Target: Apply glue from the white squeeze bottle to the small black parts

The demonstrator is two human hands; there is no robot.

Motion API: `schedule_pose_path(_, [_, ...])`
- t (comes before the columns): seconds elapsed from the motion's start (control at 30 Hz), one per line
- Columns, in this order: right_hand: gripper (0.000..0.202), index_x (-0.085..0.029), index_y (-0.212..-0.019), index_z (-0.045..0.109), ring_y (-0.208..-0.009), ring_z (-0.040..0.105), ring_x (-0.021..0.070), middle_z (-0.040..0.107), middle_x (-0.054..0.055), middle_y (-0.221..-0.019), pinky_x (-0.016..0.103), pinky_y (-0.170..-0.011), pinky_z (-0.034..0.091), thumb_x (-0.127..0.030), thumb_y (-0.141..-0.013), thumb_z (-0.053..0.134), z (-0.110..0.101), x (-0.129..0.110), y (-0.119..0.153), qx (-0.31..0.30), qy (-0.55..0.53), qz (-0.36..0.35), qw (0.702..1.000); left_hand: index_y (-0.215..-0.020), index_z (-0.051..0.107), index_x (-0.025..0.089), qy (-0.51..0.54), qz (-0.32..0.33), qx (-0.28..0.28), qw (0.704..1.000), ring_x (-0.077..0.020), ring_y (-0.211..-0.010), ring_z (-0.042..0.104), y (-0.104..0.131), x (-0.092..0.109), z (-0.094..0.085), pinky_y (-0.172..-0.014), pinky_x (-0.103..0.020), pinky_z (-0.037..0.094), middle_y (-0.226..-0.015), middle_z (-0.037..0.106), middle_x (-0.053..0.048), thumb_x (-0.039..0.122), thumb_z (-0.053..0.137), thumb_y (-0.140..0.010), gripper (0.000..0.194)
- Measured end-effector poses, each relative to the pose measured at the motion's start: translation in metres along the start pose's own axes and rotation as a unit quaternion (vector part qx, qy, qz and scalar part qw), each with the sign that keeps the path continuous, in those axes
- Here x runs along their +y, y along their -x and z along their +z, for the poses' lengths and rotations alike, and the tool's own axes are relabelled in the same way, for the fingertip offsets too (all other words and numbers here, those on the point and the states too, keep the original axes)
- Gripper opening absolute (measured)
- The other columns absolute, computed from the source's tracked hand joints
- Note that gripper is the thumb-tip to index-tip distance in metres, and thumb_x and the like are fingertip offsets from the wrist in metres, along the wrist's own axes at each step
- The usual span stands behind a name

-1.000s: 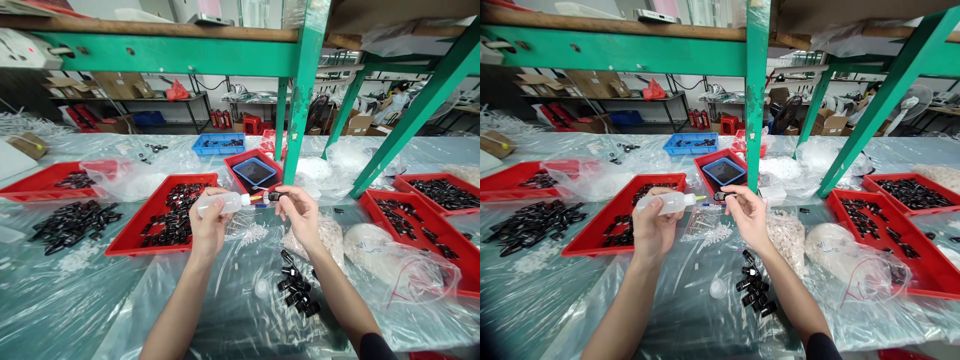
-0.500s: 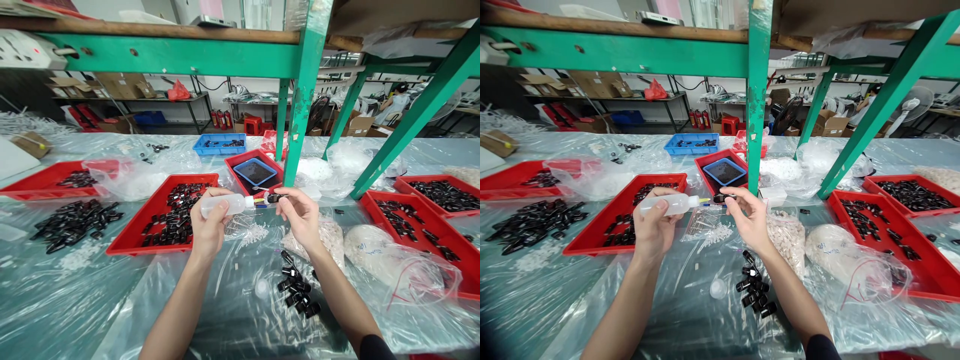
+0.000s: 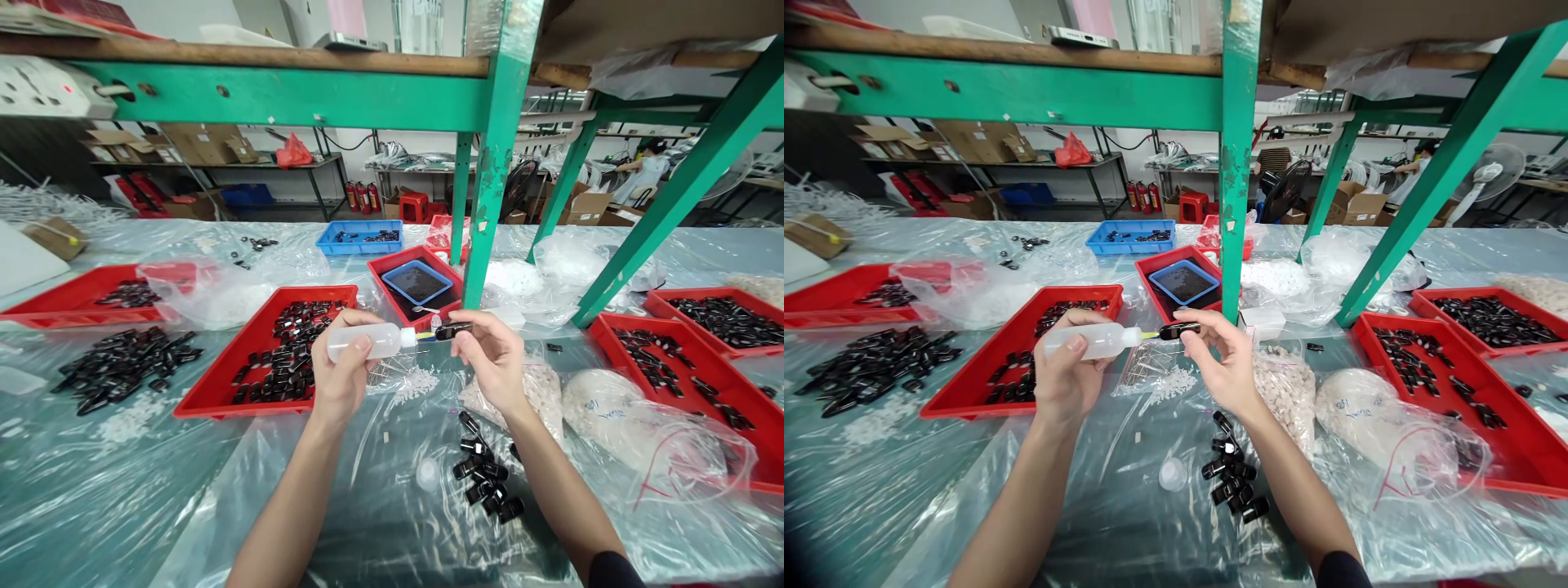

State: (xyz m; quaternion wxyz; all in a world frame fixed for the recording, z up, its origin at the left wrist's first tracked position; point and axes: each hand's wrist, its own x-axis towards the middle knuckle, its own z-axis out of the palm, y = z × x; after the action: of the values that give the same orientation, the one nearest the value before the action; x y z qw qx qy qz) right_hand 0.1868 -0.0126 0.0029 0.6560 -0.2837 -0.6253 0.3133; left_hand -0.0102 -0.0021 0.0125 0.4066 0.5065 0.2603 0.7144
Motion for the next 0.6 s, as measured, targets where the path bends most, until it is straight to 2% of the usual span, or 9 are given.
schedule_pose_path(0.37, [0.022, -0.025, -0.110, 0.075, -0.058, 0.057, 0.0136, 0.065, -0.001, -0.074, 0.030, -0.057, 0.051, -0.043, -0.097, 0.071, -0.0003, -0.0014, 0.0010, -0.010, -0.008, 0.000, 1.000, -0.079, 0.073, 0.014, -0.017, -0.007, 0.010, 1.000, -0.0099, -0.046, 0.049, 0.0009, 0.0045, 0.0002, -0.037, -0.020, 0.033, -0.066, 0.064, -0.005, 0.054, 0.086, -0.066, 0.043])
schedule_pose_path(0.6, [0.020, -0.025, -0.111, 0.076, -0.060, 0.058, 0.0137, 0.065, 0.000, -0.076, 0.031, -0.059, 0.050, -0.040, -0.099, 0.071, -0.0023, -0.0004, 0.0016, -0.011, -0.002, -0.005, 1.000, -0.083, 0.074, 0.014, -0.029, 0.004, 0.005, 1.000, -0.0082, -0.045, 0.045, 0.0028, 0.0041, -0.0038, -0.039, -0.020, 0.032, -0.064, 0.061, -0.003, 0.054, 0.086, -0.068, 0.045])
